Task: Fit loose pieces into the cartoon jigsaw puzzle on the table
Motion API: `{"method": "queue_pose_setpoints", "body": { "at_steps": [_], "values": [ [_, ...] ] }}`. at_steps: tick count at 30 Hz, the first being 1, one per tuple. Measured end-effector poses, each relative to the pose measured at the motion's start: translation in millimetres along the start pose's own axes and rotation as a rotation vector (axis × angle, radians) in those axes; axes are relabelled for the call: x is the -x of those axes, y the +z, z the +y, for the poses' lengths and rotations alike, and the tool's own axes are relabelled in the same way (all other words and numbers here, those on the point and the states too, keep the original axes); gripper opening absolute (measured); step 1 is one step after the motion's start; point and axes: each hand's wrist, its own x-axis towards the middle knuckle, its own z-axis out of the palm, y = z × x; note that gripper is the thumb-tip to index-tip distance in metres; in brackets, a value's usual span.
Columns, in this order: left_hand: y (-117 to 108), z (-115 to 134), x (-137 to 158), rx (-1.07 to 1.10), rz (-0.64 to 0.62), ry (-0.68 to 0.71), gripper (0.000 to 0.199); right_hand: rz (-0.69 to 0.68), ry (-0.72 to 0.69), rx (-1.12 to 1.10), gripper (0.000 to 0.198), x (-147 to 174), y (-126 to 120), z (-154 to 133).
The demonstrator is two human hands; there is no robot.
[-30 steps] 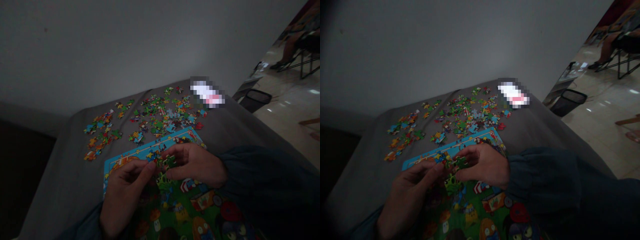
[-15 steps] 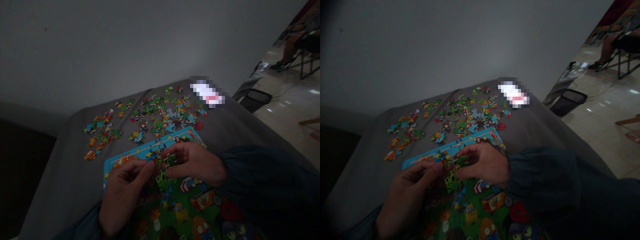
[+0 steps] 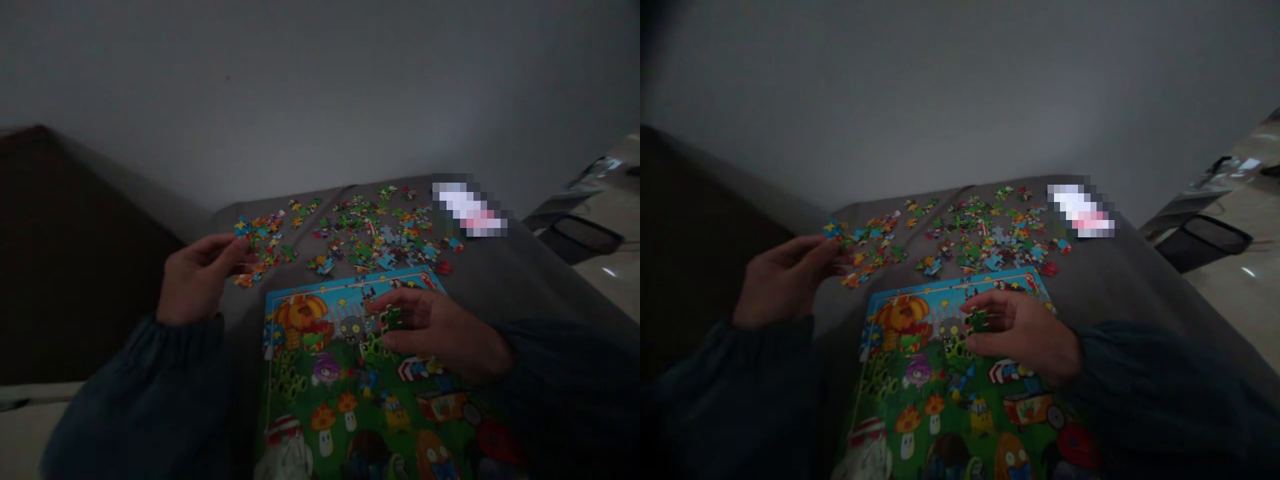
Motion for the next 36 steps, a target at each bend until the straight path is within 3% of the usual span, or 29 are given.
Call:
{"method": "queue_pose_setpoints", "body": {
  "at_steps": [2,6,11,15,18,28,36],
  "values": [
    [-4.4,-10.9,-8.3,0.017,0.033,0.015,0.019,0.017,-0.009,0.052,0.038,0.8,3.5,-2.9],
    [-0.5,-19.6,-11.0,0.001,-0.034,0.041,0.024,0.000,-0.031,0.203,0.036,4.5,23.9,-13.4],
    [1.2,-16.6,-8.6,-0.022,-0.093,0.105,0.022,-0.066,-0.028,0.237,0.029,-1.5,76.5,-26.0],
    [-0.4,-16.3,-7.9,-0.009,-0.106,0.142,0.016,-0.011,-0.013,0.283,0.030,-18.0,115.7,-24.2],
    [-2.3,-17.4,-8.8,0.036,-0.104,0.151,0.013,0.011,-0.033,0.329,0.031,-24.9,131.1,-19.9],
    [-5.5,-16.1,-9.7,0.075,-0.126,0.269,0.017,0.018,-0.036,0.441,0.038,-24.7,139.9,-9.9],
    [-6.9,-15.2,-9.6,0.051,-0.097,0.319,0.018,-0.072,-0.043,0.377,0.062,-12.1,113.8,-12.9]
  ]
}}
